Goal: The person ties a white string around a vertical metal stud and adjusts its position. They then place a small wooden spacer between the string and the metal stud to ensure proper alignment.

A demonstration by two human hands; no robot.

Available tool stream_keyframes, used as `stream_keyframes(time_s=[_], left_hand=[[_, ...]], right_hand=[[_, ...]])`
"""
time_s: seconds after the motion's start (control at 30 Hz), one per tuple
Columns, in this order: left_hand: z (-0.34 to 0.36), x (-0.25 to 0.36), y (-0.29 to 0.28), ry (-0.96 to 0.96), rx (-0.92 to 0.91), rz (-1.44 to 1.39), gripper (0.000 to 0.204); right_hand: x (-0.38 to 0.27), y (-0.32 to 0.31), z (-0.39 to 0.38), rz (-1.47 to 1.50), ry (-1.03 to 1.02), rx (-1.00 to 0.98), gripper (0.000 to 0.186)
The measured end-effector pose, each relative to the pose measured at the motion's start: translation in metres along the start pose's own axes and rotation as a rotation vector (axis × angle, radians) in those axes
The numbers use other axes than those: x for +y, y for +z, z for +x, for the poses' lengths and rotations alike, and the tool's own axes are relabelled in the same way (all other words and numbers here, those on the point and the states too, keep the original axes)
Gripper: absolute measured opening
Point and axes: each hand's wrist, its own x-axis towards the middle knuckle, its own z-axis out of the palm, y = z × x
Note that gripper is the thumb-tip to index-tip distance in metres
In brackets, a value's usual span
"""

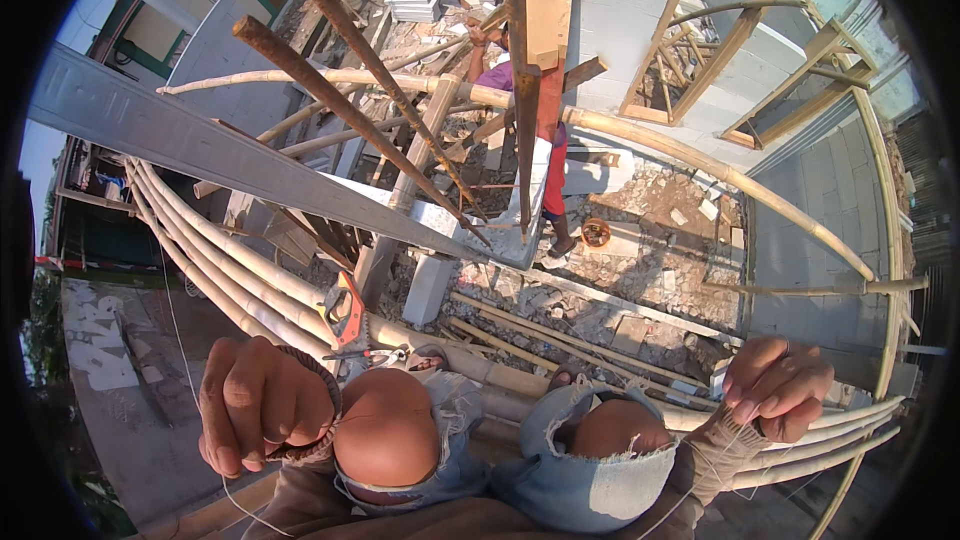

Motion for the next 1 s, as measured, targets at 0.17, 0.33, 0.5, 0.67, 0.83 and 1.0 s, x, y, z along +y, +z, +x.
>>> stream_keyframes(time_s=[0.17, 0.33, 0.5, 0.67, 0.83, 1.0], left_hand=[[-0.006, 0.004, -0.013, -0.027, 0.141, 0.093, 0.01], [-0.017, 0.014, -0.025, -0.009, 0.161, 0.103, 0.007], [-0.012, 0.004, -0.014, -0.006, 0.267, 0.311, 0.005], [-0.014, 0.001, -0.027, 0.016, 0.43, 0.388, 0.013], [-0.01, 0.001, -0.056, -0.084, 0.65, 0.393, 0.021], [-0.017, -0.008, -0.067, -0.112, 0.839, 0.445, 0.022]], right_hand=[[0.022, -0.204, -0.083, -0.62, 0.975, 0.362, 0.043], [-0.203, -0.483, -0.148, -1.615, 0.981, 1.154, 0.041], [-0.186, -0.496, -0.127, -2.347, 0.779, 1.003, 0.052], [-0.031, -0.405, -0.104, -2.242, 1.161, 0.134, 0.05], [0.104, -0.026, 0.001, -0.952, 0.632, -0.099, 0.046], [0.151, 0.16, 0.022, -0.147, 0.458, -0.387, 0.042]])
